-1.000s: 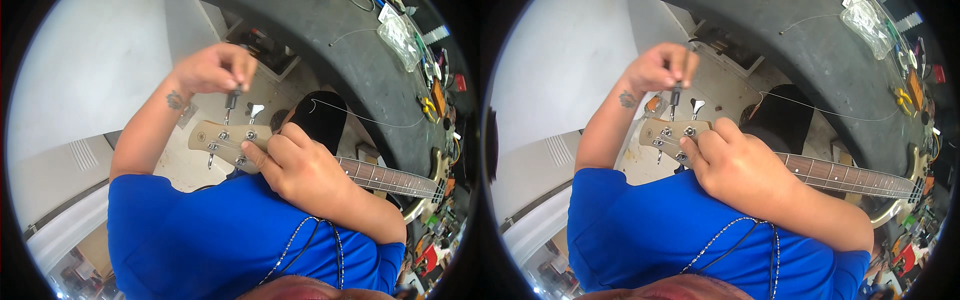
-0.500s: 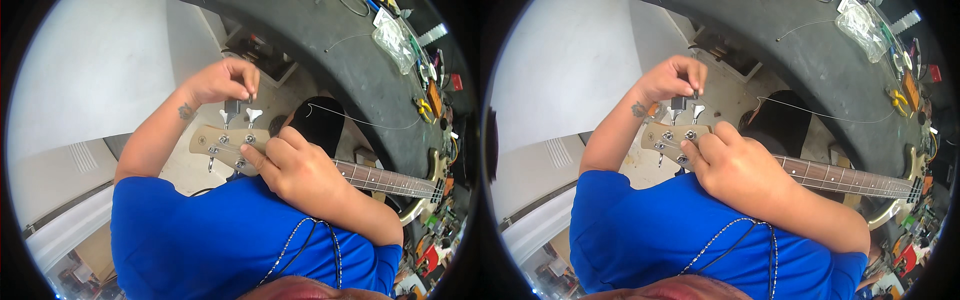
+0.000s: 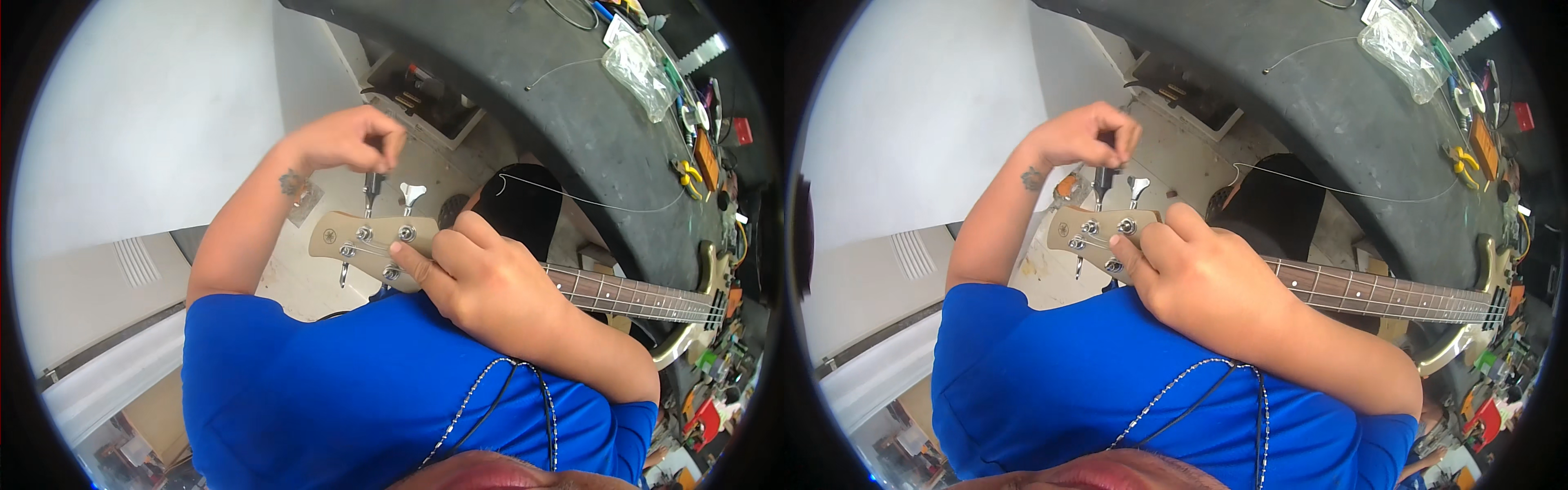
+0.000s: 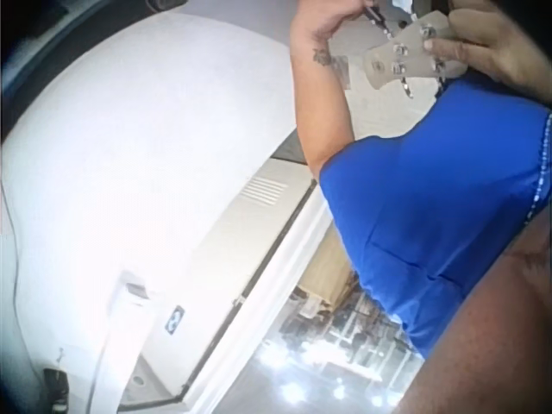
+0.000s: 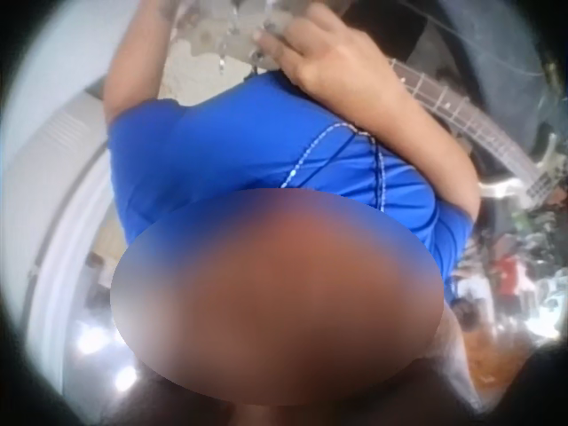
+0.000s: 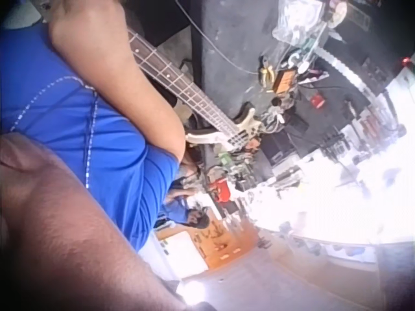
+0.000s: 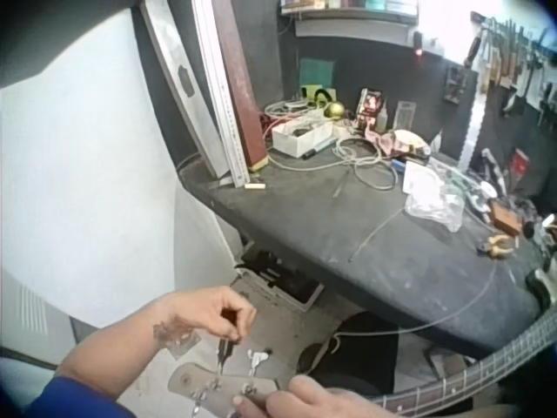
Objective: The person replaces a string on a bass guitar by winding the string around the tuning pegs, cutting the excess wire with pliers, and plucking the strings to test the sound.
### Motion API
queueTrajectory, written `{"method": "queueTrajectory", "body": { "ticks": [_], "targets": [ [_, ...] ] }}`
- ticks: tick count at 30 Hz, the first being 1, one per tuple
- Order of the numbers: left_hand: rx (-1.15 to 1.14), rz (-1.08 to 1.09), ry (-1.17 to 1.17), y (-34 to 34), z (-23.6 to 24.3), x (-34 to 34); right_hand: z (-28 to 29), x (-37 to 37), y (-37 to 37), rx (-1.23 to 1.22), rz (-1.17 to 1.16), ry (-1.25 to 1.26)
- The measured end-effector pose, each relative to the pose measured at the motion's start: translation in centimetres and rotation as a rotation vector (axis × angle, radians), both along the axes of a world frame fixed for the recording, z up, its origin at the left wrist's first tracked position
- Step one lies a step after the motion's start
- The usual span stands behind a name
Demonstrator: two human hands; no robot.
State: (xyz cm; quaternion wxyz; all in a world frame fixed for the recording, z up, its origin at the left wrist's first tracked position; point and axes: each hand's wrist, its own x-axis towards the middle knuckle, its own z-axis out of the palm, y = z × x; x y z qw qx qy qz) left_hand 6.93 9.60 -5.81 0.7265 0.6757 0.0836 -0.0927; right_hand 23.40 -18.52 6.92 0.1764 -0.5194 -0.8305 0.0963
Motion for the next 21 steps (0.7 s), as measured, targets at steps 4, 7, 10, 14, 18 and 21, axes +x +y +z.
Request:
{"method": "queueTrajectory", "body": {
  "ticks": [4,7,10,14,18,21],
  "targets": [
    [-0.278,-0.077,-0.361,2.3,1.3,-2.3,-0.1,-0.1,-0.1,0.013,0.008,0.013],
    [-0.374,0.082,-0.500,-1.2,1.4,0.5,0.0,-0.3,-0.3,0.017,-0.007,0.002],
    [-0.334,0.197,-0.237,-2.9,1.6,1.1,0.0,0.2,-0.4,0.057,-0.032,-0.035],
    [-0.252,0.231,-0.092,-1.5,1.4,0.0,0.7,0.9,-1.2,0.126,-0.061,-0.102],
    [-0.241,0.225,-0.068,-1.6,1.7,0.2,-0.2,1.4,-2.0,0.220,-0.086,-0.070],
    [-0.208,0.230,-0.026,-1.3,0.9,-0.2,-0.1,1.8,-2.3,0.259,-0.111,-0.061]
  ]
}}
